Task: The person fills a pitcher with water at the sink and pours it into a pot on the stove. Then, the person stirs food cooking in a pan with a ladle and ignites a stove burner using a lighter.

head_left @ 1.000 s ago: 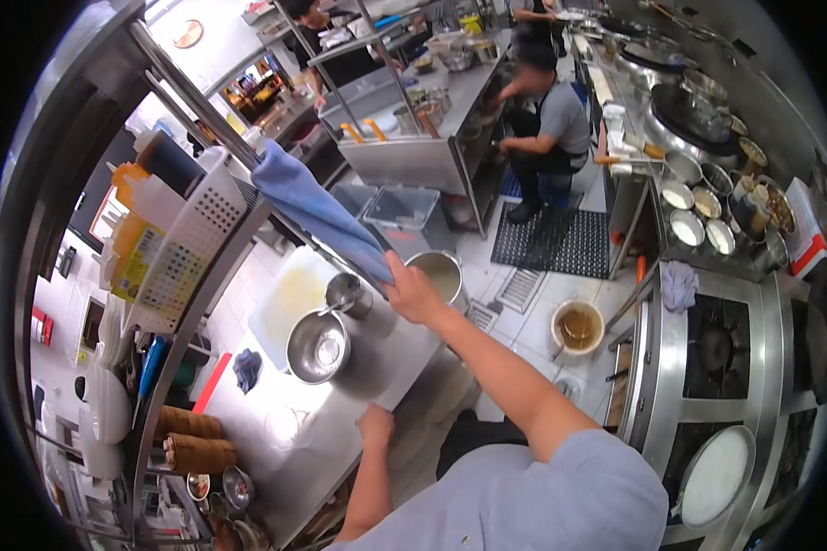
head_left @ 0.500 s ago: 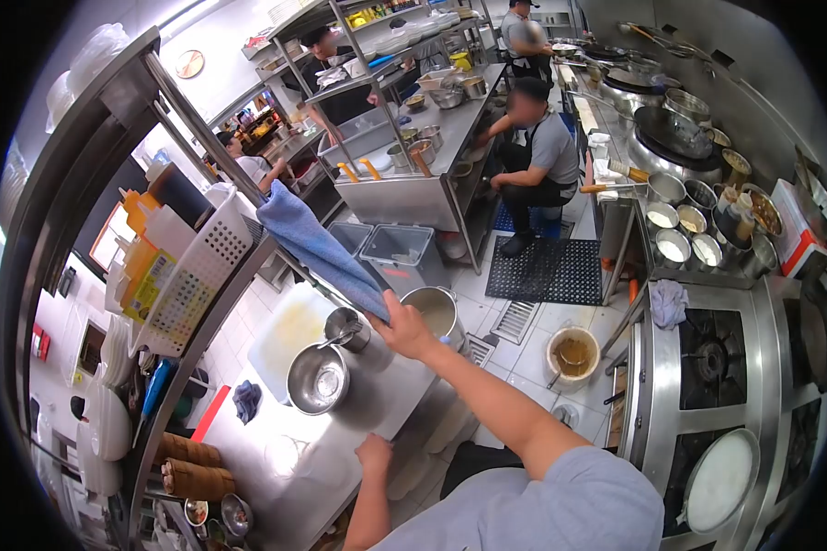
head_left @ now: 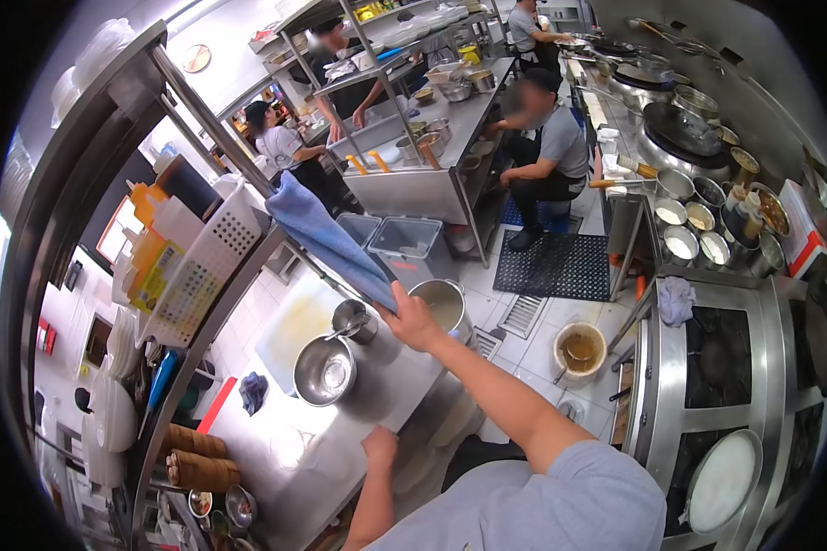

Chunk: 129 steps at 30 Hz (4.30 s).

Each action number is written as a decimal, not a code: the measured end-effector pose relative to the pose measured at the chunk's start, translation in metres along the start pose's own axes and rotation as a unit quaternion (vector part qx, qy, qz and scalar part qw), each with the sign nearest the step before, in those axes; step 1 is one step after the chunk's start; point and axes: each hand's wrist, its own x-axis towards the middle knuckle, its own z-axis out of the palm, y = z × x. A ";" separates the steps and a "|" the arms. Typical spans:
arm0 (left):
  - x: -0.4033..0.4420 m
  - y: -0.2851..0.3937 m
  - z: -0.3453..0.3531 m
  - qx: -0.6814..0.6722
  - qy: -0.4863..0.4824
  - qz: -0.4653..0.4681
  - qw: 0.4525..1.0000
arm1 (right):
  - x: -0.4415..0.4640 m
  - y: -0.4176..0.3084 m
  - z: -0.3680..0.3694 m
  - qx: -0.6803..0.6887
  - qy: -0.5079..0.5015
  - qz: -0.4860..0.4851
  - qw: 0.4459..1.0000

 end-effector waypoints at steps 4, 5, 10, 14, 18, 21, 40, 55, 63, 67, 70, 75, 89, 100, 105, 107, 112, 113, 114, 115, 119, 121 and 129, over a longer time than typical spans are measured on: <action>-0.008 0.003 -0.009 -0.014 0.007 -0.012 1.000 | -0.001 0.000 0.002 -0.002 -0.005 0.010 1.000; -0.006 0.001 -0.005 -0.012 0.008 -0.008 1.000 | -0.001 0.000 0.002 0.000 0.000 0.003 1.000; -0.009 0.002 -0.014 0.006 0.006 0.020 1.000 | -0.002 0.001 0.002 -0.010 0.007 -0.005 1.000; -0.010 0.006 -0.020 0.006 -0.008 0.003 1.000 | -0.002 0.001 0.000 -0.010 0.001 0.016 1.000; -0.007 0.005 -0.010 -0.006 -0.002 -0.012 1.000 | -0.003 -0.001 -0.001 -0.007 -0.001 0.012 1.000; -0.006 0.005 -0.008 0.000 -0.012 -0.021 1.000 | -0.003 -0.003 -0.001 -0.007 -0.009 0.021 1.000; -0.004 0.004 -0.006 0.006 -0.015 -0.021 1.000 | -0.002 -0.001 -0.002 -0.008 -0.014 0.012 1.000; -0.012 0.009 -0.023 -0.010 -0.034 -0.022 0.999 | -0.004 0.000 0.001 -0.017 0.002 -0.002 1.000; -0.015 0.008 -0.020 0.018 0.005 -0.019 1.000 | -0.006 0.006 0.000 -0.011 0.009 -0.015 1.000; -0.011 0.007 -0.017 0.018 -0.008 -0.017 1.000 | -0.005 0.008 0.000 0.004 -0.007 -0.001 1.000; -0.013 0.006 -0.018 0.016 -0.003 -0.024 1.000 | -0.006 0.005 -0.001 0.009 -0.019 0.012 1.000; -0.010 0.003 -0.010 -0.001 0.005 -0.013 1.000 | -0.005 0.000 -0.002 0.005 -0.019 0.019 1.000; -0.001 -0.001 -0.003 -0.023 -0.004 -0.035 0.999 | -0.004 0.005 0.005 0.006 -0.030 0.054 0.998; 0.004 -0.002 0.010 0.023 0.003 0.005 1.000 | -0.002 0.022 0.014 -0.026 -0.012 0.017 0.999; -0.001 0.001 0.018 0.027 0.068 -0.009 0.997 | 0.004 0.036 0.017 -0.027 -0.021 -0.031 0.999; 0.004 0.001 0.026 -0.007 0.071 -0.029 0.997 | 0.000 0.022 0.019 -0.013 -0.001 -0.012 1.000; 0.007 -0.002 0.032 0.011 0.091 -0.047 0.995 | 0.004 0.014 0.017 -0.022 -0.033 -0.002 0.999; 0.005 -0.003 0.031 -0.021 0.093 -0.026 0.995 | 0.004 0.015 0.018 -0.021 -0.039 -0.007 0.999; 0.004 -0.005 0.030 -0.026 0.095 -0.034 0.995 | 0.004 0.009 0.017 -0.011 -0.045 0.017 0.999; 0.003 -0.005 0.028 -0.058 0.095 -0.022 0.994 | 0.003 0.006 0.018 -0.003 -0.054 0.041 0.998; 0.001 0.000 0.021 -0.053 0.071 -0.022 0.996 | 0.007 0.025 0.018 -0.011 -0.089 0.033 0.995; 0.008 0.001 0.024 -0.033 0.038 -0.034 0.998 | 0.006 0.035 0.019 -0.016 -0.074 0.016 0.997; 0.003 0.002 0.019 -0.011 0.019 -0.054 0.998 | 0.010 0.030 -0.004 -0.050 -0.059 -0.033 0.996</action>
